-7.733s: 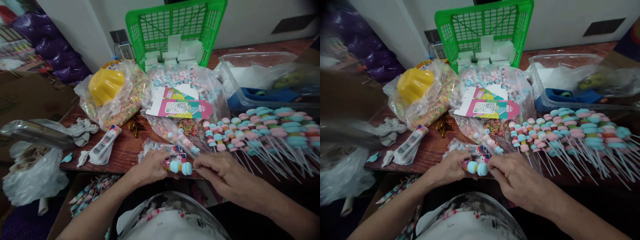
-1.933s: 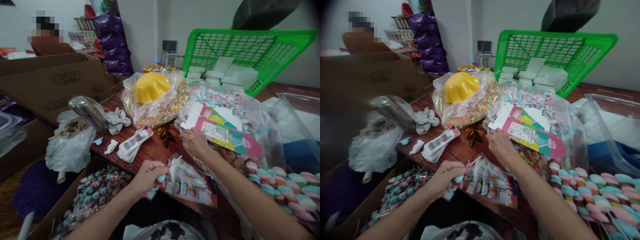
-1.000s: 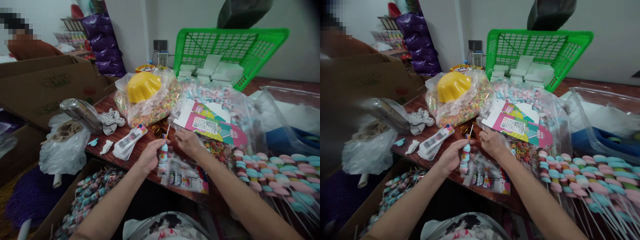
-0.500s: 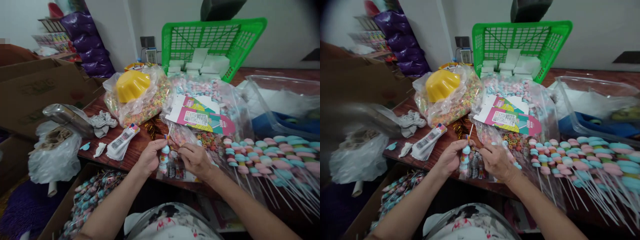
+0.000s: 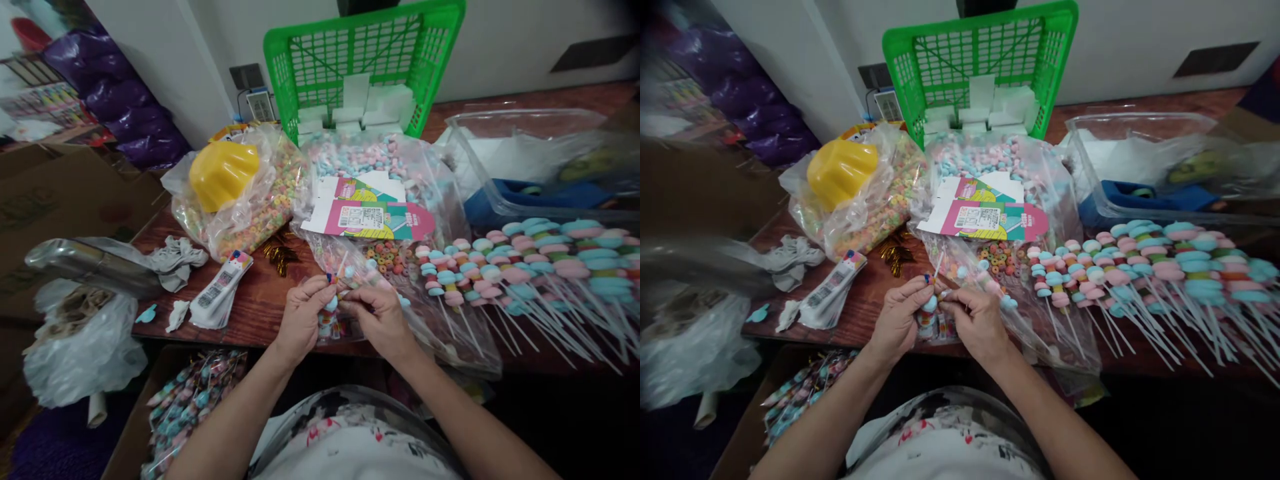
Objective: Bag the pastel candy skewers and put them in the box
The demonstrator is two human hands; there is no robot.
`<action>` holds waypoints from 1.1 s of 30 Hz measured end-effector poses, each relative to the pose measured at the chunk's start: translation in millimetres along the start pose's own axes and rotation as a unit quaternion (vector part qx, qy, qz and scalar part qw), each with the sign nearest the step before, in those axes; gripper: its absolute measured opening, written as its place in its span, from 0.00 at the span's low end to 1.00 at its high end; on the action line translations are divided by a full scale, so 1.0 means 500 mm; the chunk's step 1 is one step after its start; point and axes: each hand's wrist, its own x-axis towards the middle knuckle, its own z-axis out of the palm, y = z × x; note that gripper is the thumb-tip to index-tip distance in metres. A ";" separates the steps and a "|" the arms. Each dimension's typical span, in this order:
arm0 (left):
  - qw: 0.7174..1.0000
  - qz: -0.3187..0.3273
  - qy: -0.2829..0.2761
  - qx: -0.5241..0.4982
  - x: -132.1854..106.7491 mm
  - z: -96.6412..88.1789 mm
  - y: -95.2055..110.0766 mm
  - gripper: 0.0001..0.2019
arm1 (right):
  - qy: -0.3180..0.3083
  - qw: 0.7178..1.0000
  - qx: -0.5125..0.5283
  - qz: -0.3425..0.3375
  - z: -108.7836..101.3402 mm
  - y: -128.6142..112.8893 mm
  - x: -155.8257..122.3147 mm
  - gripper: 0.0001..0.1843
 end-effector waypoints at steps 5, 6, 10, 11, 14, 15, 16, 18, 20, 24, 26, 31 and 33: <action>0.998 -0.002 0.001 0.070 -0.001 -0.007 -0.006 0.07 | 0.019 0.998 -0.031 -0.053 -0.037 -0.001 0.000 0.05; 0.996 -0.017 0.005 0.084 0.000 -0.010 -0.007 0.08 | 0.035 0.997 -0.034 -0.062 -0.045 -0.003 -0.002 0.05; 0.989 -0.066 -0.009 0.136 -0.001 -0.017 -0.013 0.12 | 0.069 0.989 -0.058 -0.118 -0.057 -0.018 -0.010 0.10; 0.987 -0.056 -0.026 0.149 -0.001 -0.017 -0.014 0.13 | 0.045 0.987 -0.073 -0.135 -0.054 -0.023 -0.010 0.12; 0.981 -0.025 -0.077 0.176 -0.001 -0.017 -0.012 0.12 | -0.029 0.981 -0.108 -0.161 -0.037 -0.025 -0.003 0.15; 0.980 -0.022 -0.083 0.182 -0.002 -0.018 -0.010 0.11 | -0.037 0.980 -0.109 -0.161 -0.031 -0.023 0.001 0.15; 0.978 -0.023 -0.088 0.189 -0.002 -0.019 -0.009 0.10 | -0.041 0.981 -0.106 -0.156 -0.027 -0.018 0.004 0.16; 0.973 -0.021 -0.095 0.209 -0.004 -0.024 -0.006 0.11 | -0.044 0.983 -0.098 -0.148 -0.024 -0.010 0.009 0.16; 0.971 -0.008 -0.103 0.217 -0.007 -0.030 -0.007 0.15 | -0.045 0.983 -0.102 -0.149 -0.023 -0.005 0.010 0.16; 0.980 -0.009 -0.093 0.178 -0.011 -0.035 -0.016 0.16 | -0.011 0.983 -0.128 -0.134 -0.019 -0.006 0.000 0.15; 0.982 -0.012 -0.082 0.169 -0.013 -0.034 -0.019 0.14 | 0.043 0.984 -0.128 -0.114 -0.014 -0.006 -0.012 0.14; 0.964 0.081 -0.097 0.233 -0.013 -0.025 -0.009 0.13 | 0.091 0.995 0.011 0.041 -0.004 0.012 -0.038 0.06; 0.952 0.109 -0.118 0.260 -0.013 -0.021 -0.002 0.15 | 0.034 0.993 0.068 0.094 -0.010 0.019 -0.038 0.08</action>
